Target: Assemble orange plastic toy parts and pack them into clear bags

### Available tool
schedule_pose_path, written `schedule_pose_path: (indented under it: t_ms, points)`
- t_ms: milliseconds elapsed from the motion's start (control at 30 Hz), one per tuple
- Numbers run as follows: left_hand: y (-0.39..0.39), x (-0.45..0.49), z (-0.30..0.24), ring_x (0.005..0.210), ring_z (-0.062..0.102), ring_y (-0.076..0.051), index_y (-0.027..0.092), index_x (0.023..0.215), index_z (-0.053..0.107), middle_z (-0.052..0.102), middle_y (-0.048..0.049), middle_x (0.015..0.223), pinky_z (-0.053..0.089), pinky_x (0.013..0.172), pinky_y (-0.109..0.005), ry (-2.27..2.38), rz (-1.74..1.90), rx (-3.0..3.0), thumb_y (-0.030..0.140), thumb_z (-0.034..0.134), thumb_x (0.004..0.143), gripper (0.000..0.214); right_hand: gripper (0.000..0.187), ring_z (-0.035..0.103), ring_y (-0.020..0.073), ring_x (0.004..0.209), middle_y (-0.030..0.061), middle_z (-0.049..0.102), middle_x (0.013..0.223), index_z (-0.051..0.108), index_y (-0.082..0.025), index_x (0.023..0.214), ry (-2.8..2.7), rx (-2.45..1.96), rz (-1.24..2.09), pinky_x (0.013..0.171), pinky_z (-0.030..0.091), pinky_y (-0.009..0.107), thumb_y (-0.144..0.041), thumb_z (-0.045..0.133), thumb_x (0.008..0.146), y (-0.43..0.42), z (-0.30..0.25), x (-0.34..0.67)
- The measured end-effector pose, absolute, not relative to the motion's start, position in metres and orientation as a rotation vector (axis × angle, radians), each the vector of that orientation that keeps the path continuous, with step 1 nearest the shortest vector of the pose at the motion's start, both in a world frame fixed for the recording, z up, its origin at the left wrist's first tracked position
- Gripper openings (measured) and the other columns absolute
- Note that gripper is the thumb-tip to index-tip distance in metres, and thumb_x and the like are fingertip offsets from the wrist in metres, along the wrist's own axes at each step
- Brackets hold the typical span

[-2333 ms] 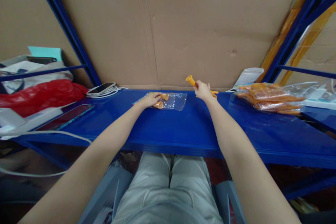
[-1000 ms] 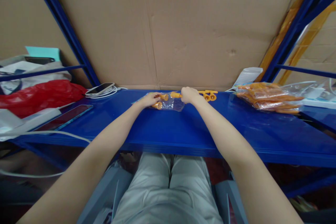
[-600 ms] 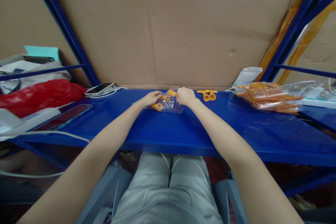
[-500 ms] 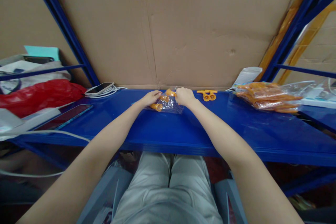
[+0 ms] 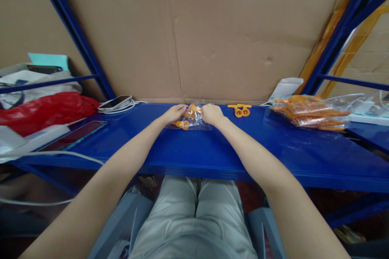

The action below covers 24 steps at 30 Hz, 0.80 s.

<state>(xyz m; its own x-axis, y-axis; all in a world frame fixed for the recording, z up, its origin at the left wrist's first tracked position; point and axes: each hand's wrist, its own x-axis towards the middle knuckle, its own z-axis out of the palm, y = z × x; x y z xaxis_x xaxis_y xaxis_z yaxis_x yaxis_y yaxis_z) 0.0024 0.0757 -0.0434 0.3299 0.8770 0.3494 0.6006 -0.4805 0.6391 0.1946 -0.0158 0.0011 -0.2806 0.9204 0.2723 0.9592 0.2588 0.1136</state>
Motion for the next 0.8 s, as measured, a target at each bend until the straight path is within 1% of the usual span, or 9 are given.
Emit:
schedule_pose_path:
  t_ms: [133,267,367,467,533,633,700,800]
  points:
    - [0.076,0.009,-0.045,0.113,0.062,-0.022,0.014,0.119,0.067,0.068,-0.0109,0.124,0.044,0.103,-0.035,1.095,1.046,2.136,0.032,0.048,0.093,0.037,0.033,0.066,0.0296,0.107,0.0191,0.072,0.108,0.072,-0.011,0.107,-2.387,-1.771,-0.369,0.085,0.050,0.033,-0.020,0.043,0.093,-0.016,0.002,0.194]
    - [0.076,0.012,-0.043,0.122,0.057,-0.022,0.013,0.125,0.063,0.062,-0.0127,0.133,0.039,0.108,-0.036,1.027,1.074,2.190,0.032,0.051,0.092,0.040,0.032,0.065,0.0283,0.109,0.0182,0.070,0.112,0.070,-0.011,0.110,-2.393,-1.737,-0.379,0.086,0.049,0.031,-0.020,0.044,0.093,-0.015,0.000,0.195]
    - [0.078,0.015,-0.040,0.125,0.056,-0.022,0.014,0.123,0.064,0.063,-0.0117,0.133,0.037,0.111,-0.036,1.038,1.089,2.296,0.029,0.053,0.091,0.037,0.032,0.065,0.0279,0.109,0.0177,0.070,0.114,0.069,-0.011,0.111,-2.399,-1.732,-0.399,0.085,0.049,0.030,-0.018,0.044,0.092,-0.012,-0.002,0.196]
    - [0.081,0.021,-0.035,0.121,0.058,-0.021,0.013,0.123,0.063,0.064,-0.0117,0.130,0.039,0.109,-0.035,1.107,1.137,2.349,0.024,0.051,0.090,0.037,0.032,0.065,0.0279,0.110,0.0166,0.070,0.114,0.068,-0.012,0.110,-2.411,-1.701,-0.413,0.086,0.048,0.031,-0.016,0.044,0.091,-0.009,-0.005,0.199]
    - [0.085,0.026,-0.031,0.115,0.061,-0.020,0.012,0.118,0.065,0.068,-0.0118,0.124,0.042,0.105,-0.034,1.159,1.117,2.374,0.022,0.051,0.090,0.033,0.032,0.064,0.0273,0.110,0.0164,0.069,0.115,0.067,-0.012,0.112,-2.404,-1.687,-0.424,0.085,0.047,0.030,-0.016,0.044,0.091,-0.007,-0.006,0.200]
    - [0.091,0.033,-0.022,0.100,0.065,-0.020,0.012,0.096,0.071,0.073,-0.0101,0.105,0.047,0.095,-0.032,1.228,0.997,2.428,0.019,0.053,0.087,0.021,0.033,0.064,0.0264,0.109,0.0162,0.069,0.116,0.065,-0.012,0.115,-2.389,-1.688,-0.429,0.082,0.046,0.030,-0.016,0.044,0.090,-0.006,-0.006,0.201]
    - [0.094,0.036,-0.017,0.090,0.065,-0.019,0.013,0.085,0.070,0.074,-0.0078,0.094,0.049,0.088,-0.031,1.263,0.951,2.459,0.017,0.056,0.083,0.015,0.033,0.064,0.0261,0.107,0.0155,0.070,0.115,0.065,-0.013,0.114,-2.387,-1.686,-0.419,0.081,0.045,0.030,-0.017,0.044,0.090,-0.005,-0.006,0.202]
    - [0.098,0.043,-0.012,0.079,0.063,-0.017,0.014,0.076,0.068,0.072,-0.0039,0.081,0.049,0.081,-0.029,1.270,0.946,2.473,0.015,0.059,0.078,0.009,0.031,0.064,0.0266,0.105,0.0154,0.071,0.111,0.068,-0.015,0.110,-2.376,-1.698,-0.412,0.082,0.042,0.033,-0.020,0.044,0.090,-0.003,-0.006,0.203]
